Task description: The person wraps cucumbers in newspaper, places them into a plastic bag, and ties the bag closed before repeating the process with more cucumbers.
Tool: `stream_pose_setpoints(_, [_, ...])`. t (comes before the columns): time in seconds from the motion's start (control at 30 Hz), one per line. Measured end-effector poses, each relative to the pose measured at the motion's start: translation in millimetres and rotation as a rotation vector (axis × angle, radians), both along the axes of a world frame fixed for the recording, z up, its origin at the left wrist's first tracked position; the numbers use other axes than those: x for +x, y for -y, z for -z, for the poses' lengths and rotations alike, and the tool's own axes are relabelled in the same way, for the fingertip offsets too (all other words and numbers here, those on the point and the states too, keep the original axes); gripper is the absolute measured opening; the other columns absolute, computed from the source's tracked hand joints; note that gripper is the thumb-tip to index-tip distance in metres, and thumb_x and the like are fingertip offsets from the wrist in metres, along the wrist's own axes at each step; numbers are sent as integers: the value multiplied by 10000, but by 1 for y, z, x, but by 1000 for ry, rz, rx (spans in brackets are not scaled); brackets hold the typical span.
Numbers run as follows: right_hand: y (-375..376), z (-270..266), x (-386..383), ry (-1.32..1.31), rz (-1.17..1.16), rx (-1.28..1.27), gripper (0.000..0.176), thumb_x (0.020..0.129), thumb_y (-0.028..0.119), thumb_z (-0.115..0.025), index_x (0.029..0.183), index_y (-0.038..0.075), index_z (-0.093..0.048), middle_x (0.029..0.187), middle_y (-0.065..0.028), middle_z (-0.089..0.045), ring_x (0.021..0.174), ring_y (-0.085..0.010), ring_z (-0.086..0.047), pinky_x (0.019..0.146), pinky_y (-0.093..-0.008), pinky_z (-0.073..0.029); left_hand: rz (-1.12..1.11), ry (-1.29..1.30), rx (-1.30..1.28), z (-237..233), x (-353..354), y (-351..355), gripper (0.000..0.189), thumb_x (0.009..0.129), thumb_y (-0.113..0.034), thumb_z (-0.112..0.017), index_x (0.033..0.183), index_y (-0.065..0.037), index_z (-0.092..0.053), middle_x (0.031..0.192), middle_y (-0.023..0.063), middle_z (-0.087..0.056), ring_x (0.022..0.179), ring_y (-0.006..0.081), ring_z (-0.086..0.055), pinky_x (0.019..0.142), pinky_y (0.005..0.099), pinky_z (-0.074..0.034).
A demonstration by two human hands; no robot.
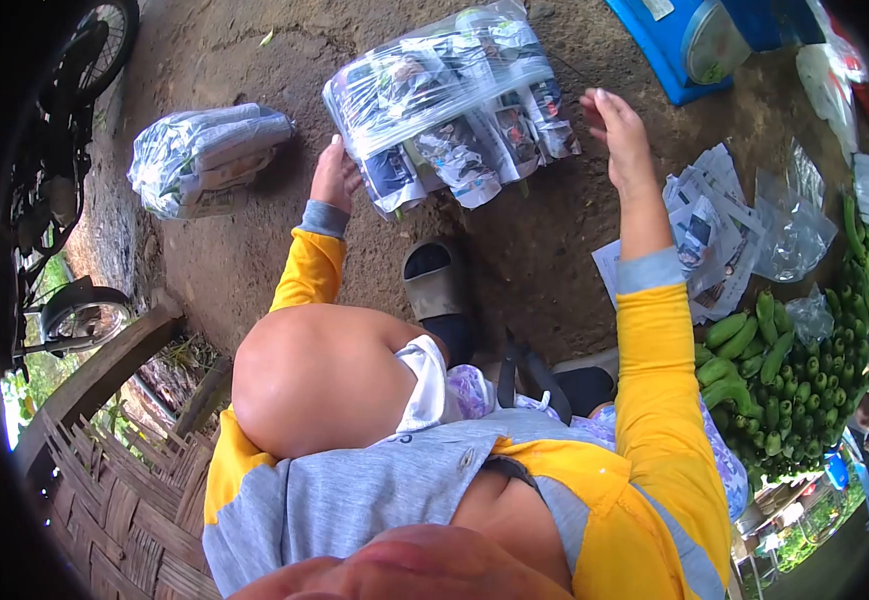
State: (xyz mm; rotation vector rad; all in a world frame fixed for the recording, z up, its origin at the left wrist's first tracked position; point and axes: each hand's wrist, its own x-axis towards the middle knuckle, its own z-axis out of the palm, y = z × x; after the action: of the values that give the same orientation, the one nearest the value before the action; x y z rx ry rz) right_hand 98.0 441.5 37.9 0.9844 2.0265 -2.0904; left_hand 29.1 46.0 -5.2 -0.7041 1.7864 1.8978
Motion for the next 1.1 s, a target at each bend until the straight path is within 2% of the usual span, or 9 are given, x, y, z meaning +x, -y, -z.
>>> stream_pose_setpoints(0.23, [23,41,-67,3,-99,-531,603,864,561,-524,1169,43,-574,1092,-73,-624,959,-166,-585,843,-322,-449,-107,73,415,6,-7,-13,576,911,-508,-475,1281,-67,-465,1235,84,-558,1104,222,-538,948,374,-427])
stream_pose_setpoints(0.47, [31,28,-50,-12,-183,-667,676,873,623,-437,1203,42,-539,1077,-80,-615,960,-179,-585,859,-327,-471,-127,61,700,22,-11,-16,617,911,-491,-488,1309,-25,-421,1282,120,-524,1132,255,-529,992,391,-402])
stream_pose_setpoints(0.53, [42,12,-44,-43,-148,-582,710,871,632,-426,1287,58,-467,1168,-71,-566,1022,-178,-556,883,-322,-458,-111,18,705,36,-7,-12,620,917,-473,-489,1311,-2,-407,1283,133,-519,1144,259,-522,999,398,-398])
stream_pose_setpoints(0.57, [41,20,-41,-49,-137,-589,731,834,664,-452,1224,48,-499,1050,-91,-594,863,-187,-593,716,-341,-513,-112,-7,707,40,-5,-10,624,921,-460,-491,1305,23,-401,1277,147,-519,1139,266,-526,1000,402,-396])
stream_pose_setpoints(0.67, [48,16,-30,-86,-118,-589,707,806,669,-499,1134,43,-543,913,-108,-620,697,-206,-620,610,-356,-552,-53,-27,666,35,2,-4,605,933,-449,-472,1297,29,-406,1258,147,-529,1120,259,-540,995,397,-400])
stream_pose_setpoints(0.7, [51,11,-26,-108,-119,-587,701,797,670,-514,1104,42,-558,867,-114,-629,642,-213,-629,574,-361,-564,-61,-13,679,28,5,-5,588,939,-435,-462,1296,29,-409,1252,146,-533,1120,256,-541,993,395,-402])
stream_pose_setpoints(0.9, [52,-30,-4,-189,-65,-653,506,916,453,-500,1225,53,-501,1127,-27,-548,1014,-108,-517,881,-260,-426,33,-36,645,-35,14,-8,578,964,-442,-367,1346,-9,-374,1300,143,-502,1155,273,-517,1013,404,-384])
stream_pose_setpoints(1.0, [41,-97,-17,-248,-113,-557,571,890,509,-515,1231,52,-503,1100,-33,-556,979,-105,-532,848,-256,-443,12,-34,707,-100,14,-21,596,963,-458,-353,1352,-7,-363,1315,149,-486,1158,276,-514,1011,408,-388])
stream_pose_setpoints(1.1, [17,-187,-27,-233,-75,-378,633,860,562,-527,1228,47,-506,1087,-54,-570,933,-134,-568,823,-264,-463,486,-320,743,-193,4,-55,566,949,-417,-399,1354,-23,-357,1307,126,-476,1167,244,-483,1012,384,-375])
